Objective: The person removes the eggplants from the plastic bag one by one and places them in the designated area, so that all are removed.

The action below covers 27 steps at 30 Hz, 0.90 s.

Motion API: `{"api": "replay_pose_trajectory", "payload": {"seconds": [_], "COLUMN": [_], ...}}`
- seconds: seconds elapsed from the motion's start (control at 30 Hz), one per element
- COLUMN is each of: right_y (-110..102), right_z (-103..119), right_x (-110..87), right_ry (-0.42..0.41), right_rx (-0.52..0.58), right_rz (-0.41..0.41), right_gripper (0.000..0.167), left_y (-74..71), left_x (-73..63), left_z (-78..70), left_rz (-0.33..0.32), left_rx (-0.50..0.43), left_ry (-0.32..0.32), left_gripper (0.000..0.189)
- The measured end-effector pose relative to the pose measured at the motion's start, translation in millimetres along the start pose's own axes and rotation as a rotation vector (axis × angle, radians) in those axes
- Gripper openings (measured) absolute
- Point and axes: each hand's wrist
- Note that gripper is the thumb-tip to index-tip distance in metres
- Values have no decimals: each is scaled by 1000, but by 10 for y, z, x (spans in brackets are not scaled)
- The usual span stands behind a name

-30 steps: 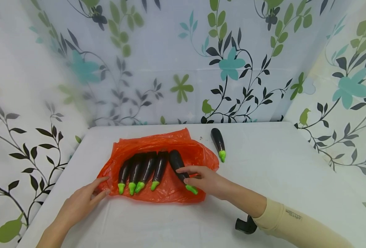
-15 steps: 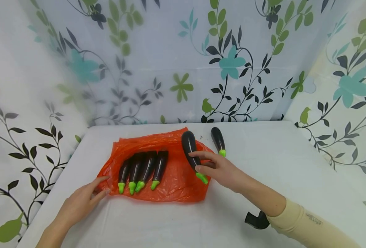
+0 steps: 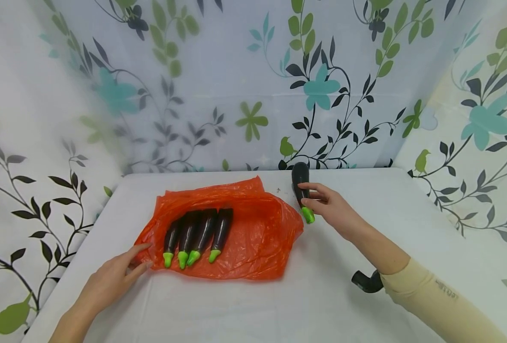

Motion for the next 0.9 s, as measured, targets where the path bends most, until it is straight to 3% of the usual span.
{"api": "replay_pose_trajectory", "payload": {"seconds": [0.5,0.9], "right_y": [-359,-523], "right_z": [-209,-528], "right_x": [269,491], "right_ry": [2,75], "right_rx": [-55,-109], "right_rz": [-92,-116], "right_gripper": [53,52], "left_y": [-2,0], "left_x": [2,-2], "left_z": [6,5], "left_rz": [5,3], "left_rx": [-10,-13], "left_ry": [-2,5], "left_gripper": [57,55]}}
Point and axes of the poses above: each hand's wrist, its own x-axis towards the middle knuckle, its own y-axis out of the palm, z = x × y, and after that the axes turned 14 degrees about x, right-handed
